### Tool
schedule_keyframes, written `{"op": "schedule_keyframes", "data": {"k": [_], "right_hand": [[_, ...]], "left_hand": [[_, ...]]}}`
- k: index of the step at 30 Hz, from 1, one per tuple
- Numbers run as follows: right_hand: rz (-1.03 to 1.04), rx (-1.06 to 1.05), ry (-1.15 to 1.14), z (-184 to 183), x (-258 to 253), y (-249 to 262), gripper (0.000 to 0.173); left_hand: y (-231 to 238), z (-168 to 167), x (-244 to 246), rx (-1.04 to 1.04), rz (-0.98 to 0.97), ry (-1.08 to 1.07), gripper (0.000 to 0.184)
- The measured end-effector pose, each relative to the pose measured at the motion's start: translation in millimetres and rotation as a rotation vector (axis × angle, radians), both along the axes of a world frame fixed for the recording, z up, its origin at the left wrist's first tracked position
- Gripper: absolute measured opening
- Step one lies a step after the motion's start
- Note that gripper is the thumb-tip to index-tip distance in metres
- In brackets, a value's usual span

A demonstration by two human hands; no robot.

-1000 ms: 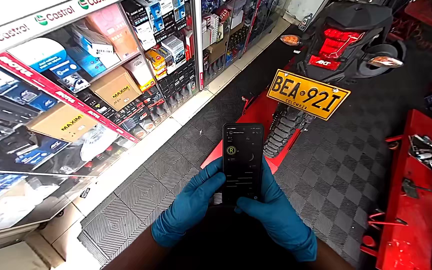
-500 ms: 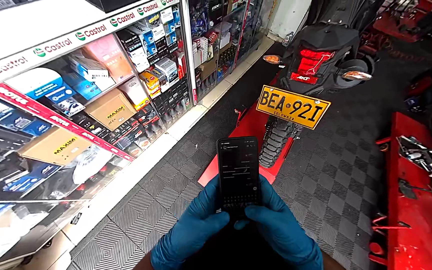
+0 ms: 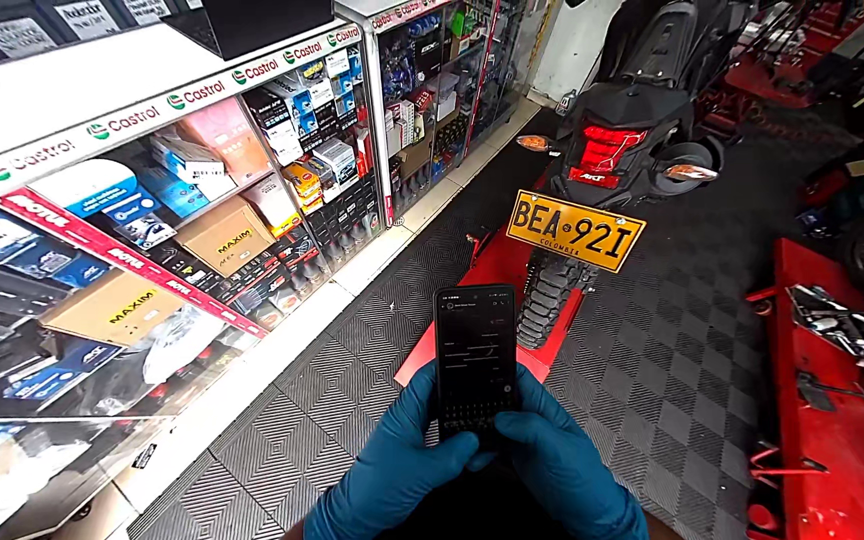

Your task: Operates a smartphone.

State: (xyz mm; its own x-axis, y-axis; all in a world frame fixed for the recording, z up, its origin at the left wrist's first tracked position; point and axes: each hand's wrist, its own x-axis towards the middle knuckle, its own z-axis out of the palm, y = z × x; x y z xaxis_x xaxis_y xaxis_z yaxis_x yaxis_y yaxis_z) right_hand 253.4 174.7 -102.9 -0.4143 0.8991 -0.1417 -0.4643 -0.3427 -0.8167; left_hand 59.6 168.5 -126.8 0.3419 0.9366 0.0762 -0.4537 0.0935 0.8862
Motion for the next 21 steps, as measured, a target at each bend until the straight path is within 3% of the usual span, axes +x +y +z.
{"op": "schedule_keyframes", "data": {"k": [5,9,17,21], "right_hand": [[0.023,0.036,-0.018,-0.6,1.7,-3.1,0.041],[-0.006,0.043,-0.045,1.5,2.0,-3.3,0.042],[-0.003,0.01,-0.037,4.3,4.1,-3.7,0.037],[0.028,0.056,-0.032,-0.6,5.7,-5.0,0.045]], "left_hand": [[-3.6,4.5,9.1,-0.051,0.093,-0.004,0.057],[-2.8,0.4,2.3,0.055,0.018,0.031,0.057],[-3.3,-0.3,-0.5,0.054,-0.02,-0.026,0.055],[-3.6,-0.3,0.7,0.038,-0.009,-0.04,0.053]]}}
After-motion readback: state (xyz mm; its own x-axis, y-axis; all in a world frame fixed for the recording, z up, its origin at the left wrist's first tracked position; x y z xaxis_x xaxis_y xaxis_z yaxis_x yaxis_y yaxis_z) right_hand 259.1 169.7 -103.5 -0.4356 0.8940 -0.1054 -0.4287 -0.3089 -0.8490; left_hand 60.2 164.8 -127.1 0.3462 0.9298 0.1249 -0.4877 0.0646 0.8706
